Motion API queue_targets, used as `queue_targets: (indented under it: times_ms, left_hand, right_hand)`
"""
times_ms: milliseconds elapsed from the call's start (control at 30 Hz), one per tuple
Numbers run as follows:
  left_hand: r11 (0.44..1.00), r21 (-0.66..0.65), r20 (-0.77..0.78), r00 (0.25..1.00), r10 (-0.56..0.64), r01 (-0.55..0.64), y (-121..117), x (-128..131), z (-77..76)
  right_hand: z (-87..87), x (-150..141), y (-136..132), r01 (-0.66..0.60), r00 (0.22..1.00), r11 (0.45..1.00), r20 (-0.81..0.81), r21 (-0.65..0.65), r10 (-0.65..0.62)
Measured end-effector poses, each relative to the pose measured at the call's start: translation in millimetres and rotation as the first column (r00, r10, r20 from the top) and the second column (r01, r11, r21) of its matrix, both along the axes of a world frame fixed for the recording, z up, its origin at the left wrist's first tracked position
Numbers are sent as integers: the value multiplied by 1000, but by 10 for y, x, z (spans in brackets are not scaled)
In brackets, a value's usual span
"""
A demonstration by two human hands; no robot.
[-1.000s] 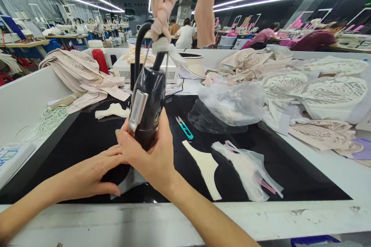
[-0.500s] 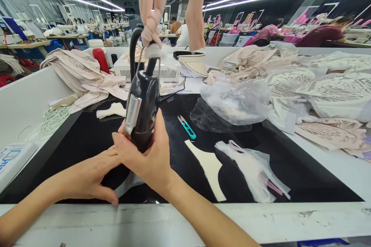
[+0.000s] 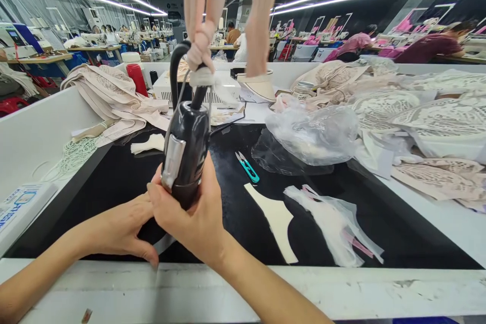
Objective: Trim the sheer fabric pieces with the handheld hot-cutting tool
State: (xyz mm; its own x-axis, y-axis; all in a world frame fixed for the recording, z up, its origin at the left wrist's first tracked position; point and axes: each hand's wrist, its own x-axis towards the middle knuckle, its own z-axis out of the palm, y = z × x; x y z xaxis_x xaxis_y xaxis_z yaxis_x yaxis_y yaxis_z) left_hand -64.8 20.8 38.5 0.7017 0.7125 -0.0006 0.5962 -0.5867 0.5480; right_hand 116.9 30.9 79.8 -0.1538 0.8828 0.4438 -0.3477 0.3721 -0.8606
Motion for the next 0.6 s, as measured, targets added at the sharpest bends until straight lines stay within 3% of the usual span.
queue_targets:
  times_ms: [100,333,600]
  left_hand:
    - [1000,0,18,1000,8,-8,8,3,-1]
    - [998,-35,84,995,50,-47,-7,30,30]
    - [996,87,80,997,-12,5,38,67,12]
  right_hand:
    - [-5,-9,-15,8,1000,1000,-9,-1,-8]
    - [8,-41,-110,-120,991,993,-54,-16,119]
    - [-167,25,-60,-89,996,996,-29,-19,88]
